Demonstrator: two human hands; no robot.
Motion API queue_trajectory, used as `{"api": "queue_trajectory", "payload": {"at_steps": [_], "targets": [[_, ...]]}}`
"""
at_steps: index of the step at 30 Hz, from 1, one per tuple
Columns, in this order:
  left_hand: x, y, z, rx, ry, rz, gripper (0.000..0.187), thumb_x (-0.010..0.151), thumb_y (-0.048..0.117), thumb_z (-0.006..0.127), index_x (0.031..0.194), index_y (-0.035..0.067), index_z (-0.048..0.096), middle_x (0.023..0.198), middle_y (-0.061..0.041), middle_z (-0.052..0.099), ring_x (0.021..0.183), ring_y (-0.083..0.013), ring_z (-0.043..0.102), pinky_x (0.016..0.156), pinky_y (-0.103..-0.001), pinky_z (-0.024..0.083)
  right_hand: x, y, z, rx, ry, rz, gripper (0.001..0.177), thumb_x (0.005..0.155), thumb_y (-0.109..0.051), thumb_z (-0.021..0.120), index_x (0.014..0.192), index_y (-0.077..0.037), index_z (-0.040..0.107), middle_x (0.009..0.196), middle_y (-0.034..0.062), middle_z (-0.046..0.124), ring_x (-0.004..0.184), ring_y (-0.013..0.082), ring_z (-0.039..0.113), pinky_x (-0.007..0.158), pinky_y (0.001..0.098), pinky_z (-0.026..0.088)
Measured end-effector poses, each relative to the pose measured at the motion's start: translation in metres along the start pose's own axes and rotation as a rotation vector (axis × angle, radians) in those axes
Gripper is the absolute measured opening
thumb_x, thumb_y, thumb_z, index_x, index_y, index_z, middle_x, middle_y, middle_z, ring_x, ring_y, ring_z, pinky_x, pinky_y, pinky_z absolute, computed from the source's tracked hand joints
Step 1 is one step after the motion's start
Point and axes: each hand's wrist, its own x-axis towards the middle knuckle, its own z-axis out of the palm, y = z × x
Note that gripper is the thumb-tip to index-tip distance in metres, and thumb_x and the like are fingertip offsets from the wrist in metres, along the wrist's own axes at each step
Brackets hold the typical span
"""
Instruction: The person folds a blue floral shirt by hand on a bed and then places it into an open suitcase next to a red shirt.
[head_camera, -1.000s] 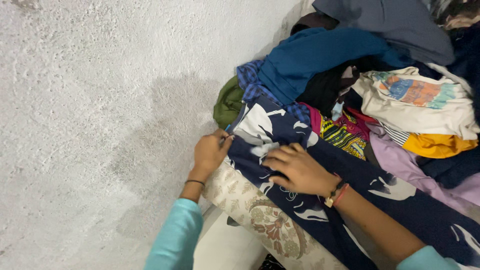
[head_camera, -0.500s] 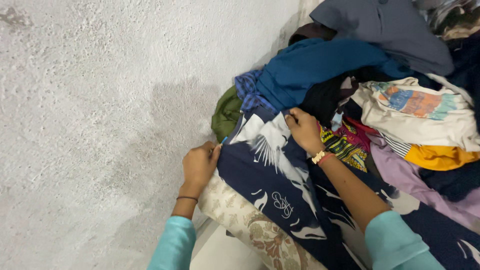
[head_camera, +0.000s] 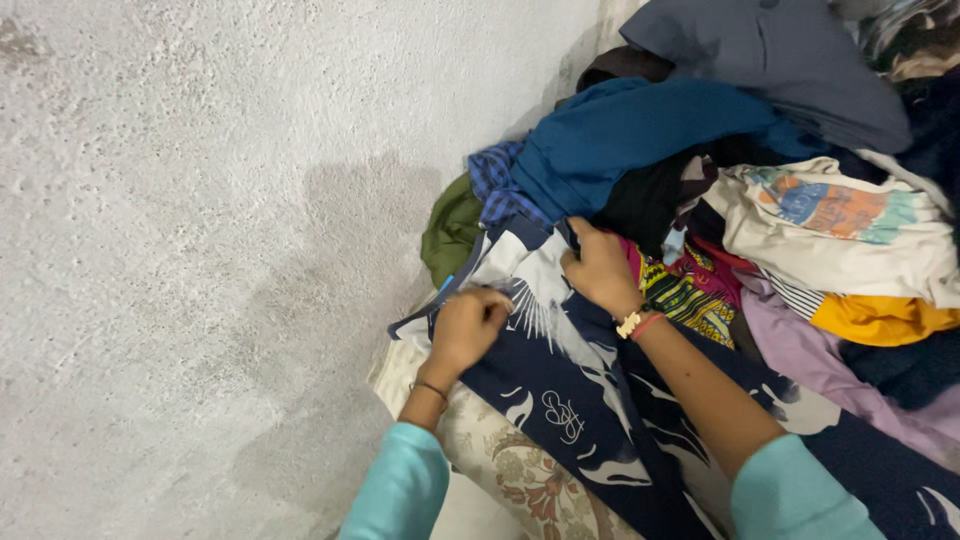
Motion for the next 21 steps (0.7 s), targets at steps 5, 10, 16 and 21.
{"api": "queue_trajectory", "payload": {"at_steps": [5, 10, 16, 21], "targets": [[0.010, -0.051, 0.013, -0.533, -0.226, -0.337, 0.041, 0.097, 0.035, 0.057, 0.104, 0.001, 0.079, 0.080, -0.011, 0.076, 0.057, -0.0230, 0.068, 0.054, -0.030, 0.054, 0.000, -0.056, -0.022, 0.411, -0.104, -0.049, 0.048, 0.083, 0.006, 0.055, 0.128, -0.009, 0.066, 0.088, 0.0144, 0.068, 0.069, 0.0195, 0.057, 0.061, 0.0349, 0.047], [0.025, -0.058, 0.007, -0.778, -0.264, -0.676, 0.080, 0.097, 0.065, 0.040, 0.120, -0.007, 0.067, 0.092, -0.017, 0.076, 0.075, -0.0256, 0.073, 0.066, -0.032, 0.063, -0.007, -0.104, -0.032, 0.520, -0.282, -0.090, 0.056, 0.081, 0.002, 0.065, 0.135, -0.008, 0.055, 0.107, 0.0100, 0.065, 0.081, 0.0171, 0.060, 0.063, 0.0335, 0.051], [0.029, -0.041, -0.009, -0.619, -0.271, -0.732, 0.072, 0.089, 0.061, 0.052, 0.124, 0.001, 0.072, 0.110, -0.012, 0.076, 0.095, -0.0204, 0.070, 0.076, -0.031, 0.055, -0.072, -0.117, -0.065, 0.090, -0.223, -0.388, 0.016, 0.088, -0.006, 0.069, 0.104, -0.007, 0.065, 0.098, 0.0111, 0.066, 0.093, 0.0311, 0.068, 0.080, 0.0387, 0.055], [0.018, -0.046, 0.000, -0.614, -0.243, -0.439, 0.036, 0.083, 0.018, 0.074, 0.114, 0.000, 0.076, 0.102, -0.009, 0.079, 0.086, -0.0139, 0.070, 0.076, -0.025, 0.053, -0.124, -0.095, -0.078, -0.056, -0.384, -0.332, 0.017, 0.086, -0.014, 0.073, 0.099, -0.006, 0.067, 0.097, 0.0106, 0.066, 0.092, 0.0327, 0.068, 0.079, 0.0414, 0.055]]}}
